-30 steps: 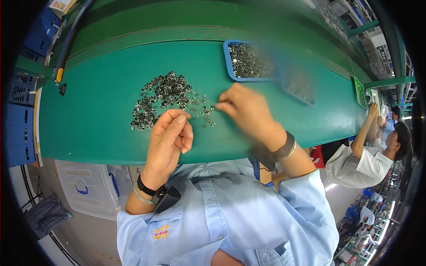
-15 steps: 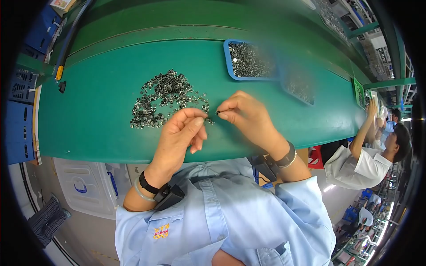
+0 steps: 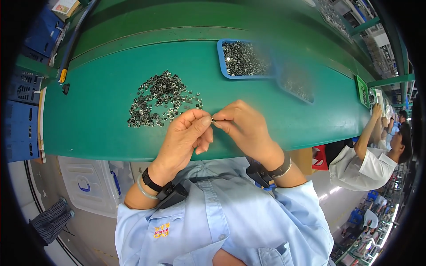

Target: The person picks up small metal components from a pile on the table and joins them together by hand. After joining the components, the person places the assembled unit into a blue plastic tray.

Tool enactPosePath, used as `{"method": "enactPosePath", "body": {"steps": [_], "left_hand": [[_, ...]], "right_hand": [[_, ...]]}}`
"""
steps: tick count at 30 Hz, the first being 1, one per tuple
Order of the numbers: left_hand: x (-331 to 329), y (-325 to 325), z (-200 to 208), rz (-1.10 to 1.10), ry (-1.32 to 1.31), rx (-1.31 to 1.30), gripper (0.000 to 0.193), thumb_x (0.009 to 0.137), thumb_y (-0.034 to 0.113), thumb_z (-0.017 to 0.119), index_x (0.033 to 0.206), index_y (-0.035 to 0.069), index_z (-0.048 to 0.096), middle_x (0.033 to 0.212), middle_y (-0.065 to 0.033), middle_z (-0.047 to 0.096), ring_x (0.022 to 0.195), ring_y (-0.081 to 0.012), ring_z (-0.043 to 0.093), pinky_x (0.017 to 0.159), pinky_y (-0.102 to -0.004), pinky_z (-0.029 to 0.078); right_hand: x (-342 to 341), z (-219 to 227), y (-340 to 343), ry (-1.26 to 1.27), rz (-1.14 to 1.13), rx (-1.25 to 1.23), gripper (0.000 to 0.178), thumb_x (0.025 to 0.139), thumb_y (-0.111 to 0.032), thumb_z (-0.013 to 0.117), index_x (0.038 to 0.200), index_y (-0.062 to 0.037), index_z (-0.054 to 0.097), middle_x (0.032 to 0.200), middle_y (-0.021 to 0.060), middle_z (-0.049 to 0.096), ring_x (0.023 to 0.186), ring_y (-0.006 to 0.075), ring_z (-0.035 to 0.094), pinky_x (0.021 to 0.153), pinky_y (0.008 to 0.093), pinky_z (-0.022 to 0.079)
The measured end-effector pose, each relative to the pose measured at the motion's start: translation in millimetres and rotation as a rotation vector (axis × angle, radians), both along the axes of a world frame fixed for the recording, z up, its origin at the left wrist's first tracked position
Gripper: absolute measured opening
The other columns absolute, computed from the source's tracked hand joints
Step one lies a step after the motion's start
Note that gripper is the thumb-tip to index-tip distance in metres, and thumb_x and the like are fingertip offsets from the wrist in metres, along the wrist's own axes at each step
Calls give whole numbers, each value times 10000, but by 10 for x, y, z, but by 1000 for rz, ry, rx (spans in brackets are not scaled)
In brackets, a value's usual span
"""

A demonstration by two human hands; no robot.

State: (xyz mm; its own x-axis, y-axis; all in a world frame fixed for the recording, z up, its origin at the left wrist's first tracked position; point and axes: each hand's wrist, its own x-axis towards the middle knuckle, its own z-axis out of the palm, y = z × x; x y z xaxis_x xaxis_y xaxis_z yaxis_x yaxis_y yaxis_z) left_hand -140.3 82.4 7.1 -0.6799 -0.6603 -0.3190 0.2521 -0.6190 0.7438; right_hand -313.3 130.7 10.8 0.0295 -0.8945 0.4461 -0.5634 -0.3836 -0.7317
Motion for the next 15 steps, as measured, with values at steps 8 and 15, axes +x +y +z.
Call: {"method": "enactPosePath", "body": {"steps": [8,15], "left_hand": [[-27,31,7,-2,13,-4,158,948,197,543,945,40,545,694,-37,587,509,-65,500,427,-190,360],[-5,39,-99,-29,187,87,126,932,180,570,912,60,539,695,-32,588,521,-69,510,442,-202,372]], "right_hand": [[7,-32,53,65,-43,-62,142,740,-69,702,860,-80,626,794,22,599,720,212,585,629,325,460],[67,-26,103,-24,-12,-39,174,736,-32,717,876,-69,621,827,59,610,736,211,590,629,313,478]]}}
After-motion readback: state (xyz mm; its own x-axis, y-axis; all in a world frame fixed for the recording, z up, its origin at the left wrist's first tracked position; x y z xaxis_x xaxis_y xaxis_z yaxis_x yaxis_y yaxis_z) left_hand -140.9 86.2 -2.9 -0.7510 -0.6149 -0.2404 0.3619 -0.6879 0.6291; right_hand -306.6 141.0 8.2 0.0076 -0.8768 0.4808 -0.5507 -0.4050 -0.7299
